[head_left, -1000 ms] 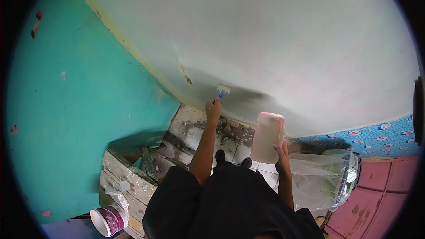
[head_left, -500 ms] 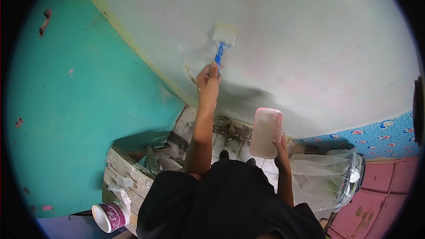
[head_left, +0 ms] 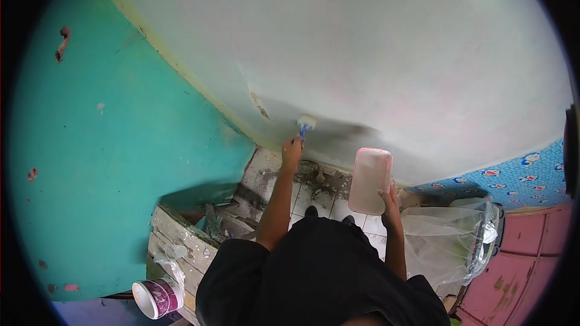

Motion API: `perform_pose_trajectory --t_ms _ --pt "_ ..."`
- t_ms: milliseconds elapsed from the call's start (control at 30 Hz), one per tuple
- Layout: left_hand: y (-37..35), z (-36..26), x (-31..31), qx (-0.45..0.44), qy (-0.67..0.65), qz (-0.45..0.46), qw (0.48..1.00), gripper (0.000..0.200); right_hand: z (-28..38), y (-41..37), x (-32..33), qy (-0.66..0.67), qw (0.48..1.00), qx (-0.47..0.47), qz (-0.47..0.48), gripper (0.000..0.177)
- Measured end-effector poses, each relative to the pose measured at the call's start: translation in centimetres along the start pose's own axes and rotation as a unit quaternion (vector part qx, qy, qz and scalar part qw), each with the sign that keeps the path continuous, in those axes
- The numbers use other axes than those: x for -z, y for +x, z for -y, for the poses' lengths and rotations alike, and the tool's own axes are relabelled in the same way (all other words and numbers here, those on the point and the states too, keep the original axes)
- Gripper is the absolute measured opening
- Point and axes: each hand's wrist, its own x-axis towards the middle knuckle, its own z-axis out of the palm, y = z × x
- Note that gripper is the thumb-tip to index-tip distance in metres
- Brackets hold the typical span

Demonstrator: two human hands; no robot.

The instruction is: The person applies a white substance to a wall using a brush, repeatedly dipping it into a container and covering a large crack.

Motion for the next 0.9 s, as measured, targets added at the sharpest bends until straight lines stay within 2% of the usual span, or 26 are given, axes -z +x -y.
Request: perform_pose_trajectory --t_ms 167,233,333,467,567,633,800,900 --pt "-4.9 -16.8 -0.6 -0.009 -0.053 0.021 0.998 0.035 0.4 0.5 -0.3 0.004 1.000 0.007 0.012 0.069" --pt "-7.4 -22.3 -0.5 -0.052 -0.059 0.011 0.997 0.036 0.2 0.8 -0.6 0.019 1.000 0.006 0.012 0.069" --pt "-10.4 -28.0 0.2 -0.118 -0.088 -0.002 0.989 0.033 -0.3 1.2 -1.0 0.027 0.999 0.005 0.026 0.069" --pt "-12.7 -31.9 -0.2 -0.202 -0.133 -0.009 0.970 0.030 -0.3 1.3 -1.2 0.009 1.000 0.009 0.025 0.070" --pt "-11.2 -30.4 -0.9 -0.247 -0.146 -0.007 0.958 0.032 -0.5 1.2 -1.1 0.000 0.999 0.021 0.030 0.070" --pt "-8.8 -26.7 -1.3 -0.220 -0.141 0.013 0.965 0.036 -0.4 1.1 -1.0 0.007 0.999 0.016 0.028 0.070" --pt "-3.9 -11.6 -2.5 -0.164 -0.073 0.018 0.984 0.037 -0.3 1.1 -0.7 0.026 0.999 0.013 0.024 0.068" --pt "-2.0 -0.9 -2.4 -0.142 -0.078 0.037 0.986 0.038 -0.2 1.1 -0.6 0.026 0.999 0.007 0.017 0.068"
